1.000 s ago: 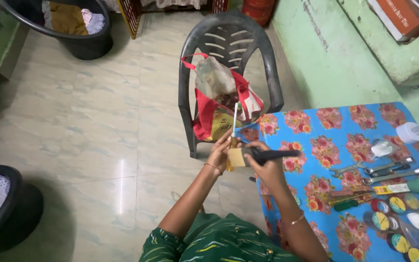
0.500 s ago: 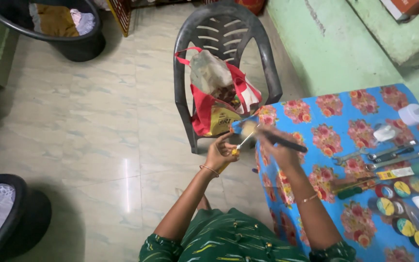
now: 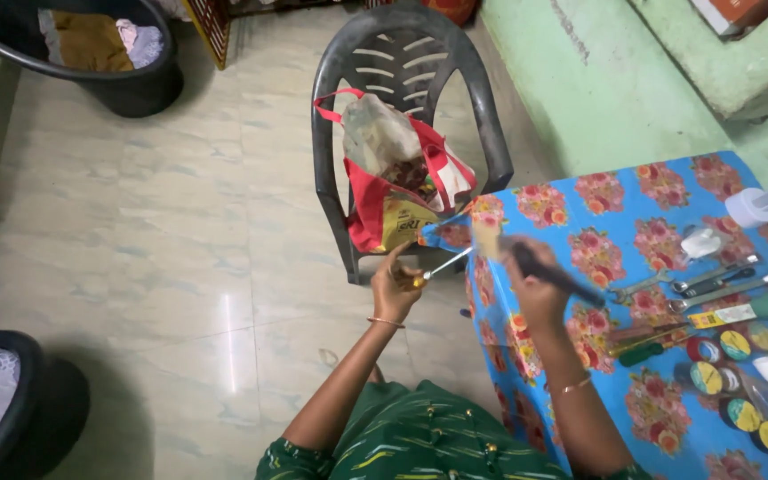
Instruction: The person repeatedly takes small items from a red tote bag, brushes them with a paintbrush, and places them on a table. The items include a screwdriver, a small box, a tube, and a small container.
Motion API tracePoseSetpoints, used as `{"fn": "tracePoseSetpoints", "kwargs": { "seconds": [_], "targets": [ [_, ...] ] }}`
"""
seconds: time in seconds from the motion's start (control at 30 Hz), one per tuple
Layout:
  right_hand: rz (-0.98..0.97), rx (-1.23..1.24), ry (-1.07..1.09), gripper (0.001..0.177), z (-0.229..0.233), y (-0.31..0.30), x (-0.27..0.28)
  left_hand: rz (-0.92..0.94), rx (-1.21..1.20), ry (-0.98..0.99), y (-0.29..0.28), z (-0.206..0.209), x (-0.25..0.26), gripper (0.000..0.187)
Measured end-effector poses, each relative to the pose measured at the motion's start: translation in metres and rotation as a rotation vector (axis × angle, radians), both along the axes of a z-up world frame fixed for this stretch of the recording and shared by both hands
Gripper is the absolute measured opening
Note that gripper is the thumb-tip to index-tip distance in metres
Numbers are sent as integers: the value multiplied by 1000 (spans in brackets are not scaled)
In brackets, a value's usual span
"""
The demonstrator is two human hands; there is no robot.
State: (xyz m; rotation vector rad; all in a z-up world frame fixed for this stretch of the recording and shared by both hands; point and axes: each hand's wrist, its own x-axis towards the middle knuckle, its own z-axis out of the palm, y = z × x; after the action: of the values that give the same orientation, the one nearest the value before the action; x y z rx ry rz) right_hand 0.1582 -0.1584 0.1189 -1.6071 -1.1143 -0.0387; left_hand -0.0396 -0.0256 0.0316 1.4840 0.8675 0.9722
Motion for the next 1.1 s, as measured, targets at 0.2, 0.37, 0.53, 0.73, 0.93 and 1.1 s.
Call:
{"fn": "tracePoseSetpoints", "kwargs": {
  "seconds": [0.2,0.37,0.53,0.73,0.93,1.1],
  "targets": [
    [93,-177,-296,29,11,3,-36,-109,-124,-134,2,3,6,77],
    [-75,-5,-70,26,31,5,-28,-200,-195,-243,10,-64,17,48],
    [257,-55,-35,34,20,15,-37,-312,-409,-313,18,-75,12,37],
    [-9,62,114,25,14,33,-17,-494,-699,-514,18,-27,-7,33],
    [201,-271,431,31,26,15,-59,-537,-794,-684,31,-78,-1,34],
    [101,-108,487,29,39,9,-61,-601,-878,-759,30,-48,-3,47]
  ]
}}
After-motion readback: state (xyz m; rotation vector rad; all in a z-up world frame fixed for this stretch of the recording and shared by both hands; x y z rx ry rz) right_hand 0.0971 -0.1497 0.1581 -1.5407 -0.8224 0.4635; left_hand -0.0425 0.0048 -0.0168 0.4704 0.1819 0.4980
